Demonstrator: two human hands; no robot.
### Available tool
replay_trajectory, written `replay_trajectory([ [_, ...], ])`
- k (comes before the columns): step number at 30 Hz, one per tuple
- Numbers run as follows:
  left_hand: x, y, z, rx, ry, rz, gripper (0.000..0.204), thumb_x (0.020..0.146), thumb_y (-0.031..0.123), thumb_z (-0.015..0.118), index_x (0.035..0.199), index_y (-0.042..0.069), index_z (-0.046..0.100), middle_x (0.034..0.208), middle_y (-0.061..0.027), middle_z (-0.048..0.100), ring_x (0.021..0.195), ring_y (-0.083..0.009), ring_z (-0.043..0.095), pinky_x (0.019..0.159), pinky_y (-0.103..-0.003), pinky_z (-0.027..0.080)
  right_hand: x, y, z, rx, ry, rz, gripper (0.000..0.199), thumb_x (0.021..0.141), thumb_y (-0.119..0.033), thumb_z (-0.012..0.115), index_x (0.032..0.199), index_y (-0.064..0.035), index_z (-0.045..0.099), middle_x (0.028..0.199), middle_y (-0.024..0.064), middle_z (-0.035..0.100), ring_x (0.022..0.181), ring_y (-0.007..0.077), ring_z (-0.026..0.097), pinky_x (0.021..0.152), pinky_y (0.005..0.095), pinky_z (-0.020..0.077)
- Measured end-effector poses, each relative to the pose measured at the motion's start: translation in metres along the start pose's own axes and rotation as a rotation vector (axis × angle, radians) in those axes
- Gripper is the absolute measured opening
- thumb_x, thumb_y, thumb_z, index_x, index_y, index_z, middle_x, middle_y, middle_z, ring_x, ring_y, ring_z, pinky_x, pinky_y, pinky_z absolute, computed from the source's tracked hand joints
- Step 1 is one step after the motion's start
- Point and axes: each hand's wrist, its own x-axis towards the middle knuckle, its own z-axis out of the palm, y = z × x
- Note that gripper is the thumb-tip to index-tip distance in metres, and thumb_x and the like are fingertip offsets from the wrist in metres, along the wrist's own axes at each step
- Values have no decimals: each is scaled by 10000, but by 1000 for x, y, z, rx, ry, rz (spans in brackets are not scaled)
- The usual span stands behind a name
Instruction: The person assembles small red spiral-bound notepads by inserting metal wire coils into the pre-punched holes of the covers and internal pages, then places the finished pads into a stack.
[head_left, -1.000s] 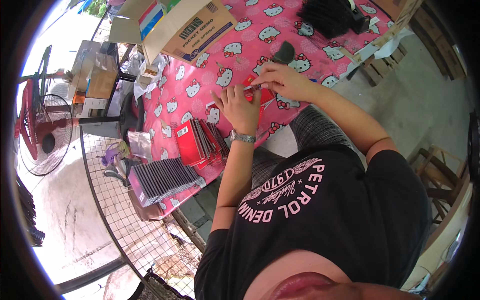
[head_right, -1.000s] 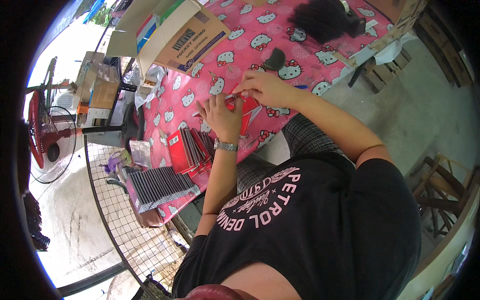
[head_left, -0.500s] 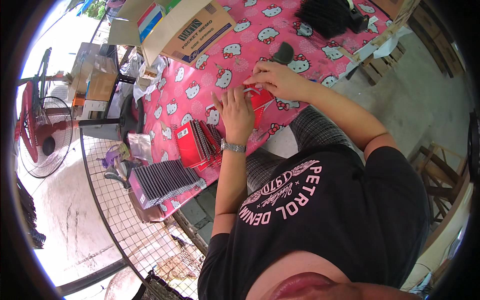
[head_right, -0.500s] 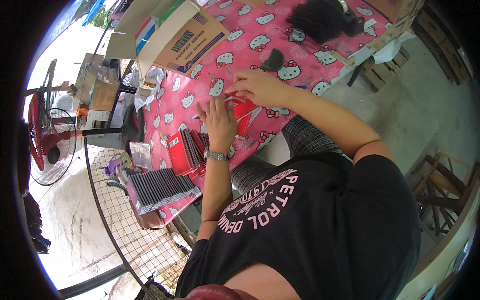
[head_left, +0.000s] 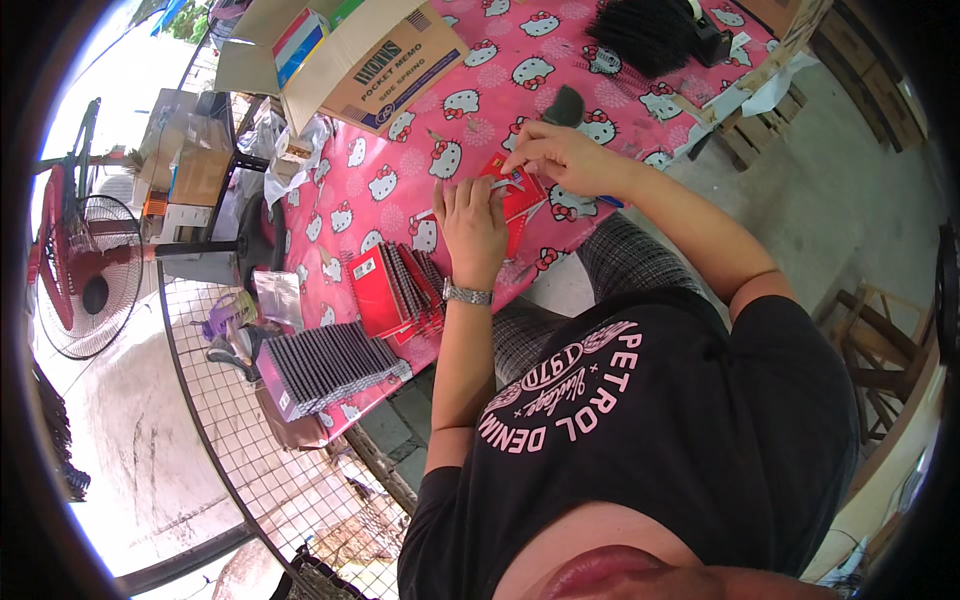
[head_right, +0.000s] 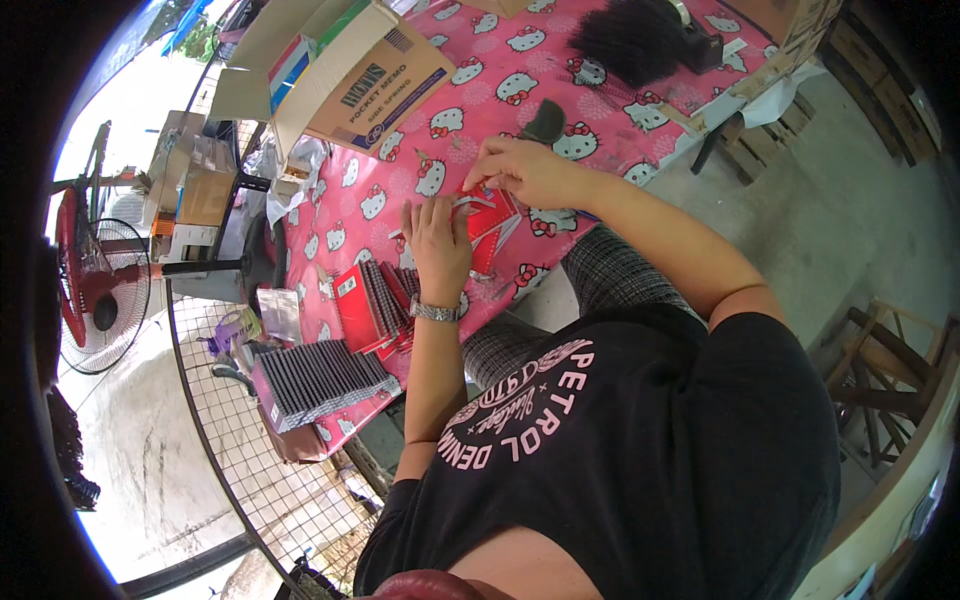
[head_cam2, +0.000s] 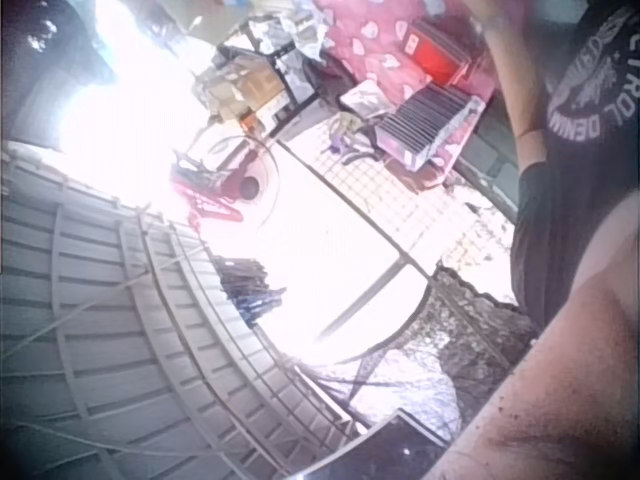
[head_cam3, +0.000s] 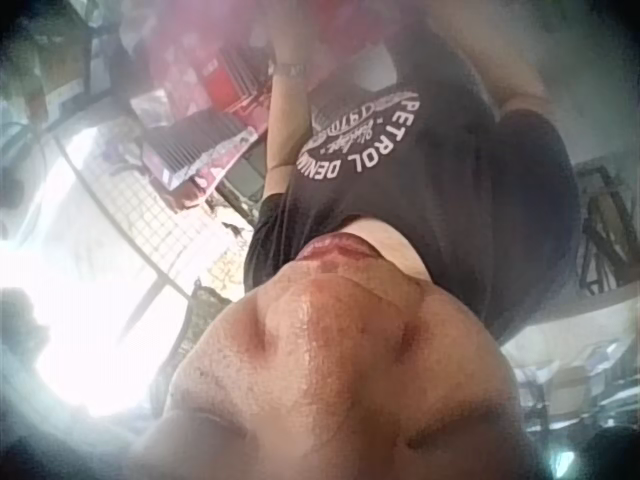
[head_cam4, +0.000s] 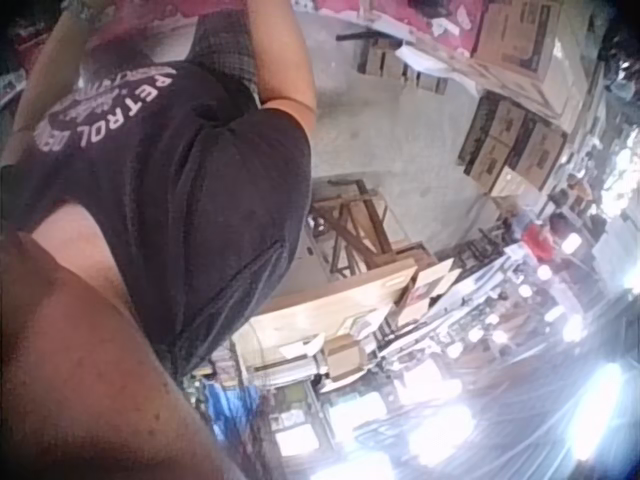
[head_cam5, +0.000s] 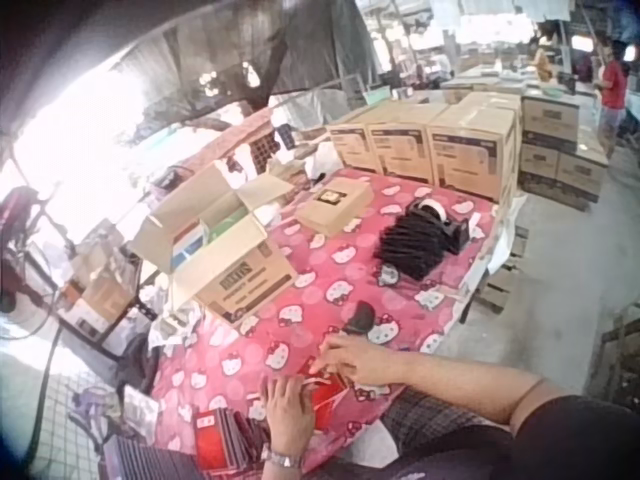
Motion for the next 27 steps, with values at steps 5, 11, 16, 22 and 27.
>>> replay_trajectory([
  [5,3,1,1,44,-19,-43,197,895,189,611,1059,83,588,982,-93,615,990,-292,563,1079,-522,311,-5,-2,8,114,-76,211,292,905,20,547,1157,-79,658,950,84,541,866,206,569,755,318,464],
  [11,9,22,-7,110,-31,-7,275,904,220,589,1142,87,551,1013,-99,615,1015,-292,568,1085,-544,288,1,-14,-3,-94,48,99,287,930,-212,597,1185,-84,622,1004,172,617,1004,307,603,792,411,484],
  [16,6,14,-9,86,-85,0,263,892,195,592,1130,91,554,1023,-98,611,1029,-294,566,1081,-544,289,5,-23,-3,-209,-108,78,341,898,-206,626,1219,-108,566,972,162,658,867,344,646,743,434,496],
  [22,4,9,-7,17,-82,-12,226,895,183,598,1098,93,556,992,-92,619,1022,-302,567,1073,-539,296,28,9,-13,375,-276,449,355,896,-182,629,1221,-65,544,952,145,674,868,295,666,773,381,508],
  [27,7,7,-9,-20,-123,5,208,927,224,593,1072,77,579,1006,-82,643,1034,-310,576,1064,-522,322,13,145,-18,-825,83,206,309,870,-256,656,1102,-60,602,995,166,673,955,311,655,832,400,499],
])
